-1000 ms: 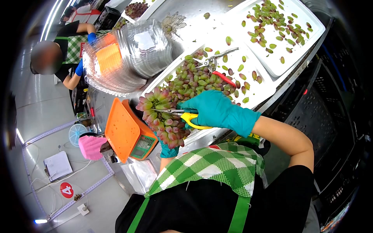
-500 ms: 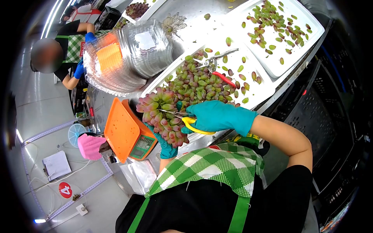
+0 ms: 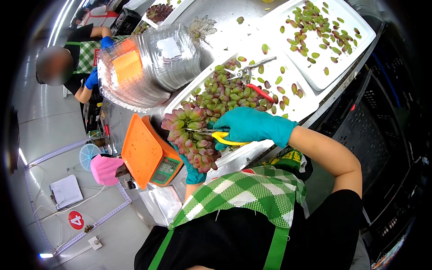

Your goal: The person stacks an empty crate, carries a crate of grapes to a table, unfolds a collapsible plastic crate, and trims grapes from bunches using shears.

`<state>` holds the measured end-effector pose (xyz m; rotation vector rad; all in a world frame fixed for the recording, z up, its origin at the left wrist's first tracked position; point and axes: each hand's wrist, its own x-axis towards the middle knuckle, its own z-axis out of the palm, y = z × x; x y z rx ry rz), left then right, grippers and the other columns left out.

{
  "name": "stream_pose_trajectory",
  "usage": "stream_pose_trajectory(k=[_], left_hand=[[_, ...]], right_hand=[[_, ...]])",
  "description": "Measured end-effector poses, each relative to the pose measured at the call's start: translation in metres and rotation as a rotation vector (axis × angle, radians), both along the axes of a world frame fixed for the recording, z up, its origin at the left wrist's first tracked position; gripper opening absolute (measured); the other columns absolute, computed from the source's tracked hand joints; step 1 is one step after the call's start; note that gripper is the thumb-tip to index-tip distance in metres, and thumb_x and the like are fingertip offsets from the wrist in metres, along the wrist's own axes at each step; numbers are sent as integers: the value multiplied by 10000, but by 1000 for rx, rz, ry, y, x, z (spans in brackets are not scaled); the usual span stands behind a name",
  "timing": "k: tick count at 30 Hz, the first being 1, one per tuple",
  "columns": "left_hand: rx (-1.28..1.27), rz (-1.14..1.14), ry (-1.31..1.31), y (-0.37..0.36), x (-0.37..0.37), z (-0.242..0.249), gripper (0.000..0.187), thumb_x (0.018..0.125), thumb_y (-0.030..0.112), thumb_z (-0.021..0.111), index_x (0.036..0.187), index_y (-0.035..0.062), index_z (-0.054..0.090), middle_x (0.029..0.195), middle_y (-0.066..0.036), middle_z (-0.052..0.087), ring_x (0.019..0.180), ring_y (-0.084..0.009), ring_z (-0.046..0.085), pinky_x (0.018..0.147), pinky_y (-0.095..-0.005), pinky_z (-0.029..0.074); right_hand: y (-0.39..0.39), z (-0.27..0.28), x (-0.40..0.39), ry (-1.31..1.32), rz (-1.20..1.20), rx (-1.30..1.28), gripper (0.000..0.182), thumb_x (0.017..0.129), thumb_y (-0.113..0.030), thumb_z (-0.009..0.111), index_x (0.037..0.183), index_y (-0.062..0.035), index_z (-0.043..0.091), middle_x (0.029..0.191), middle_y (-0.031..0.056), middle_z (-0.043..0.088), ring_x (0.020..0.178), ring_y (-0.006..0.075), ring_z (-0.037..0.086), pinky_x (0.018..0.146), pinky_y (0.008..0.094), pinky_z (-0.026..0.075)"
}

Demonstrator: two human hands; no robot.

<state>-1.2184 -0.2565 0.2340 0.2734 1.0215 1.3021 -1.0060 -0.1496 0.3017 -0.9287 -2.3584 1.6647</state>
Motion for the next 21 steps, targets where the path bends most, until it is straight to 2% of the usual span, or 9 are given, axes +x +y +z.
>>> stream_pose_trajectory(k=[3,5,7,8,11,14,17,20,21], left_hand=[[-14,8,102,1,7,5,732,753,656,328,1231,102,338,1191,-128,423,1041,-309,460,874,-443,402],[140,-136,-255,0,-5,-11,731,750,659,331,1218,98,353,1154,-137,451,995,-313,488,830,-453,427],[136,-195,-385,-2,-16,-28,730,747,662,333,1206,95,366,1118,-144,475,953,-313,510,790,-457,449],[54,-181,-335,-3,-19,-35,729,745,663,335,1201,95,372,1101,-147,484,935,-311,519,772,-457,457],[-65,-131,-216,-5,-18,-34,712,753,653,335,1195,96,379,1090,-144,489,924,-299,525,763,-440,465],[-37,-35,-232,-3,-15,-36,685,770,631,335,1199,99,376,1110,-135,479,954,-288,515,790,-428,457],[-26,19,-134,-8,-16,-35,669,782,616,333,1205,99,368,1138,-124,466,993,-285,499,835,-426,435],[6,50,-88,-2,-3,-16,682,781,619,331,1215,94,355,1161,-120,453,1028,-285,482,873,-425,412],[25,65,-95,1,3,-7,690,779,623,330,1219,92,350,1168,-120,450,1039,-286,477,884,-425,405]], right_hand=[[-6,-11,0,52,-95,50,344,756,-369,576,961,-93,598,795,110,608,690,286,573,611,368,442],[-11,-15,0,70,-141,105,364,751,-362,585,1003,-100,589,843,114,612,725,285,584,634,359,459],[-17,-27,-4,209,-196,159,326,758,-309,590,1018,-113,585,786,119,609,629,261,581,573,331,455],[-19,-31,-5,279,-224,186,312,761,-283,593,1026,-120,582,757,121,608,582,249,579,543,317,453],[-24,-24,-3,237,-248,190,301,764,-281,589,1010,-107,588,747,116,610,600,247,589,567,308,466],[-25,-8,3,93,-210,152,323,758,-295,595,1007,-89,582,789,123,609,643,261,591,594,316,468],[-27,-8,4,35,-140,38,456,744,-465,558,948,-57,575,791,109,598,711,288,574,631,376,440],[-24,-2,4,1,-52,-144,485,752,-505,530,912,-49,564,739,107,578,657,290,547,598,388,412],[-22,2,4,-38,-43,-152,459,763,-464,538,955,-47,556,772,109,585,679,257,555,614,360,419]])
